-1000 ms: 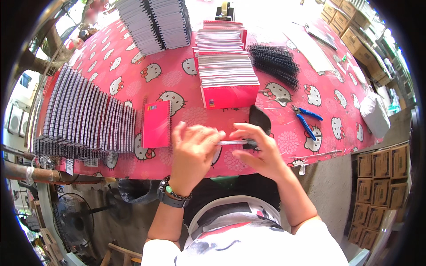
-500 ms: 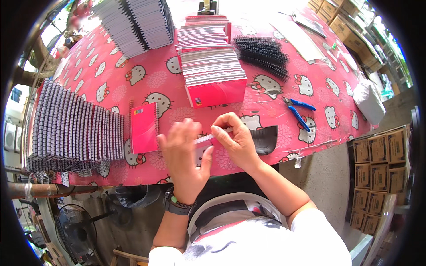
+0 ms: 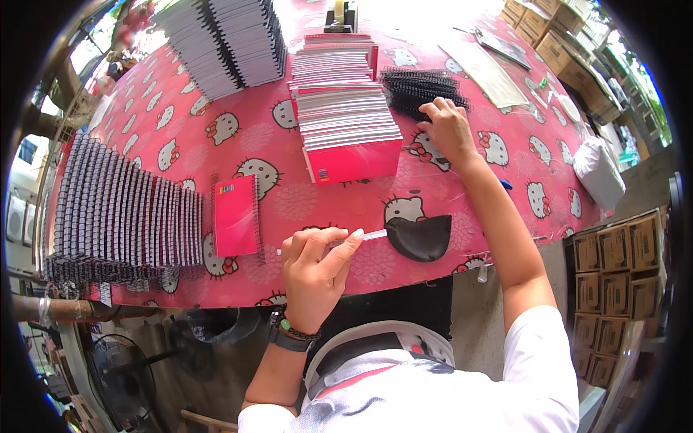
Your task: The person assembles notebooks by sliding spiral coils through the punched holes of paper stacks and covers by hand.
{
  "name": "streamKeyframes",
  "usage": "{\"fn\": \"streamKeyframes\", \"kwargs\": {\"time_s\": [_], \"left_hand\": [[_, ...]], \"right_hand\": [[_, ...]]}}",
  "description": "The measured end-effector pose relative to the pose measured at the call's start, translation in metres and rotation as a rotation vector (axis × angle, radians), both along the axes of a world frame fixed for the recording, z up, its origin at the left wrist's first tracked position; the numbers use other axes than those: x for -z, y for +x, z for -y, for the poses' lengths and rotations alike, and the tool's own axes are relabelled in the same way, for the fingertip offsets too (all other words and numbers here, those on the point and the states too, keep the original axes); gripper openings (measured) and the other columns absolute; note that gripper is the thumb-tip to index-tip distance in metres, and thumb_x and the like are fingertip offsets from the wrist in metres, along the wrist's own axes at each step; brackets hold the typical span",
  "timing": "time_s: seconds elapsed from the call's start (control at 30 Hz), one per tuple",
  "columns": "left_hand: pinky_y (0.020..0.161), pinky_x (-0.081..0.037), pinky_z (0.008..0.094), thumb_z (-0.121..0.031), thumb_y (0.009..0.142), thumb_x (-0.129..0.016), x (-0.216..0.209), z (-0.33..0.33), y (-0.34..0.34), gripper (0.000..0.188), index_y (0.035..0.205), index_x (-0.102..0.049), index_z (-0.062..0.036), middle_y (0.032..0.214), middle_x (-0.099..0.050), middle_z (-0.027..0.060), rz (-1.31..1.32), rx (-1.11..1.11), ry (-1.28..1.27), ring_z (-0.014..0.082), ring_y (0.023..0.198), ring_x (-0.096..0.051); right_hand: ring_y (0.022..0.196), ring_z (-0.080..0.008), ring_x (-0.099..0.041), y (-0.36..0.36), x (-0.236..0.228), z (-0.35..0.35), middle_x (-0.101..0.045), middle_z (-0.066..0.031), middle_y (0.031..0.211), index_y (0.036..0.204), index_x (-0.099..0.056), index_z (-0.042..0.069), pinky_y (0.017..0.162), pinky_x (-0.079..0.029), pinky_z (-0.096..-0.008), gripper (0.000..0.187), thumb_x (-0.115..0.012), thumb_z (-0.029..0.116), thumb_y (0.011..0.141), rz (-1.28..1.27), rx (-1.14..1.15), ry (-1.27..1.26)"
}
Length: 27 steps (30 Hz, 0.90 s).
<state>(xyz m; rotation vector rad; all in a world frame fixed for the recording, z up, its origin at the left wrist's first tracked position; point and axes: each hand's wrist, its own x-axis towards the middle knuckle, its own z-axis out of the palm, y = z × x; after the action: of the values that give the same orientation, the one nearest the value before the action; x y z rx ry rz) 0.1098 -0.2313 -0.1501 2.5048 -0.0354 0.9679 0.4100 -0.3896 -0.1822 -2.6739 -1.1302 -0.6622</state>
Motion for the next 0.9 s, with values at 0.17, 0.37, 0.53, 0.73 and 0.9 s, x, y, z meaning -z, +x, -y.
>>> {"fn": "streamKeyframes", "kwargs": {"time_s": [0.17,0.37,0.53,0.73,0.9], "left_hand": [[0.069,-0.038,0.0322,-0.014,0.073,-0.075,0.003,0.000,0.004,0.020,0.092,-0.071,-0.0146,0.083,-0.062,-0.0013,-0.009,-0.006,-0.023,0.0175,0.078,-0.054],[0.069,-0.036,0.0328,-0.017,0.070,-0.077,-0.002,-0.004,0.004,0.019,0.088,-0.069,-0.0148,0.080,-0.060,-0.0017,-0.060,0.060,-0.032,0.0178,0.076,-0.052],[0.071,-0.035,0.0333,-0.018,0.070,-0.077,-0.004,-0.005,0.004,0.018,0.085,-0.068,-0.0153,0.080,-0.061,-0.0019,-0.117,0.069,-0.044,0.0172,0.077,-0.053],[0.073,-0.034,0.0330,-0.021,0.069,-0.078,-0.004,-0.005,0.005,0.018,0.083,-0.068,-0.0155,0.078,-0.061,-0.0032,-0.140,0.094,-0.014,0.0164,0.076,-0.054],[0.073,-0.034,0.0329,-0.022,0.068,-0.079,-0.006,-0.004,0.002,0.018,0.081,-0.068,-0.0151,0.077,-0.062,-0.0030,-0.151,0.101,-0.024,0.0161,0.076,-0.055]], "right_hand": [[0.097,-0.0282,-0.057,0.006,-0.005,-0.003,-0.060,-0.0097,0.094,0.091,-0.062,0.006,0.082,-0.045,-0.0401,0.010,-0.062,0.014,0.085,-0.066,-0.059,0.169],[0.096,-0.0280,-0.058,-0.034,-0.045,0.011,-0.058,-0.0148,0.100,0.105,-0.060,0.002,0.083,-0.047,-0.0364,0.017,-0.052,0.007,0.091,-0.366,-0.163,0.443],[0.090,-0.0224,-0.060,-0.143,-0.076,0.026,-0.059,-0.0124,0.099,0.120,-0.055,0.004,0.079,-0.049,-0.0309,0.031,-0.049,-0.002,0.090,-1.139,-0.415,0.754],[0.083,-0.0221,-0.062,-0.184,-0.063,0.040,-0.060,-0.0079,0.095,0.112,-0.063,0.008,0.072,-0.050,-0.0300,0.034,-0.064,-0.003,0.079,-0.909,-0.456,0.465],[0.083,-0.0222,-0.062,-0.197,-0.053,0.035,-0.058,-0.0073,0.091,0.102,-0.067,0.011,0.070,-0.050,-0.0311,0.036,-0.065,-0.008,0.071,-0.882,-0.423,0.470]]}}
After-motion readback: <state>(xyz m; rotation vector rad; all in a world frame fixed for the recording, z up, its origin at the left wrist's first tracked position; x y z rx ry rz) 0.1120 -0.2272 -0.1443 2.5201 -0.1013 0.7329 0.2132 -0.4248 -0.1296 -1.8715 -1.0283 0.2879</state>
